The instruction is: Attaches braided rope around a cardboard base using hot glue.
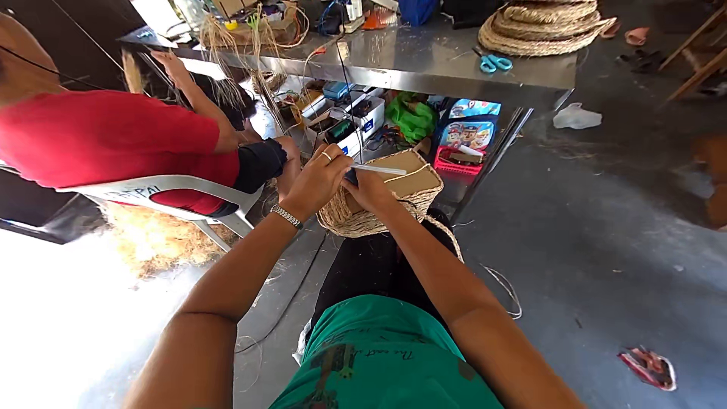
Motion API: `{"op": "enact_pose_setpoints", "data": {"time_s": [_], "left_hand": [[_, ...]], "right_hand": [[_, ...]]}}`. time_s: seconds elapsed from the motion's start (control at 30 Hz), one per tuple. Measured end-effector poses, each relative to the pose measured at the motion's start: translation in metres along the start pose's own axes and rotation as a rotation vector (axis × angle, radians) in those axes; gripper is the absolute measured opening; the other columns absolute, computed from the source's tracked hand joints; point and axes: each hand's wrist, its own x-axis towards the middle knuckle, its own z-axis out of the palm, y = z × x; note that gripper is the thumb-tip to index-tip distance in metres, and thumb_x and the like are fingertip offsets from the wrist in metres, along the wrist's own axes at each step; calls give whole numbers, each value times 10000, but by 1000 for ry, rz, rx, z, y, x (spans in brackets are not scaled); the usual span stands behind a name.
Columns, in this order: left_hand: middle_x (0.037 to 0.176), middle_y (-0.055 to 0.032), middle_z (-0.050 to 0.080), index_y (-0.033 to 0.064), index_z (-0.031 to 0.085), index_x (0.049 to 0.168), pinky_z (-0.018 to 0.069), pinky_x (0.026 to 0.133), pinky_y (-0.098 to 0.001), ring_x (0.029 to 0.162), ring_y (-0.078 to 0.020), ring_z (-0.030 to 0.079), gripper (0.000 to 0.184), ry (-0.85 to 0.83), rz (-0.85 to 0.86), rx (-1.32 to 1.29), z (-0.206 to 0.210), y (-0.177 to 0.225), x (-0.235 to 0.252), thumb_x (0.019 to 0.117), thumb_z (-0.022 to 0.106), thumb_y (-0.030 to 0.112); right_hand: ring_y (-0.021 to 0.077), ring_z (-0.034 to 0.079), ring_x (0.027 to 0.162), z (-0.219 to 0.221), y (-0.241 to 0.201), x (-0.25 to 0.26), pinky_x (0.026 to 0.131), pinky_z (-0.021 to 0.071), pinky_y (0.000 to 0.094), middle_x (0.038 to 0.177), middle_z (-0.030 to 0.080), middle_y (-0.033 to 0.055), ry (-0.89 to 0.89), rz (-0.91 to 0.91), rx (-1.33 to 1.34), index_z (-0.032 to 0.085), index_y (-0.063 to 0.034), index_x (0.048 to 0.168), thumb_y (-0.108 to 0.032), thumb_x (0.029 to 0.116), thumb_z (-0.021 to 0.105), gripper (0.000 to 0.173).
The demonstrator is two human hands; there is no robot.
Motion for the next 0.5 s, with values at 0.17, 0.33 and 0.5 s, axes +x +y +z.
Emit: {"op": "enact_pose_setpoints", "data": {"time_s": [0.17, 0.33, 0.5], "left_hand": [[1265, -215, 571, 145, 591, 1443, 491, 1021, -430, 1148, -324, 576, 422, 119, -88, -85, -3, 14, -9, 1026, 601, 204], [1533, -252, 385, 101, 265, 1611, 515, 990, -448, 1267, -329, 529, 914, 385, -724, -342, 30, 22, -52, 903, 742, 427], [1639, -200, 280, 186, 33, 1642, 457, 1090, -546, 1416, -347, 447, 1254, 228, -1187, -885, 67, 46, -79, 758, 881, 453]], "right_hand": [[384, 702, 1040, -6, 4, -5, 939, 547, 558, 1089, 707, 239, 16, -17, 22, 592, 32, 1306, -298, 1035, 612, 427], [318, 694, 1083, -13, 22, -11, 1003, 527, 524, 1129, 709, 210, 47, -84, 82, 630, 24, 1275, -370, 1045, 595, 458], [268, 711, 979, -21, 33, -27, 922, 555, 503, 1015, 727, 167, 83, -111, 99, 679, 6, 1182, -390, 1048, 574, 431]]}}
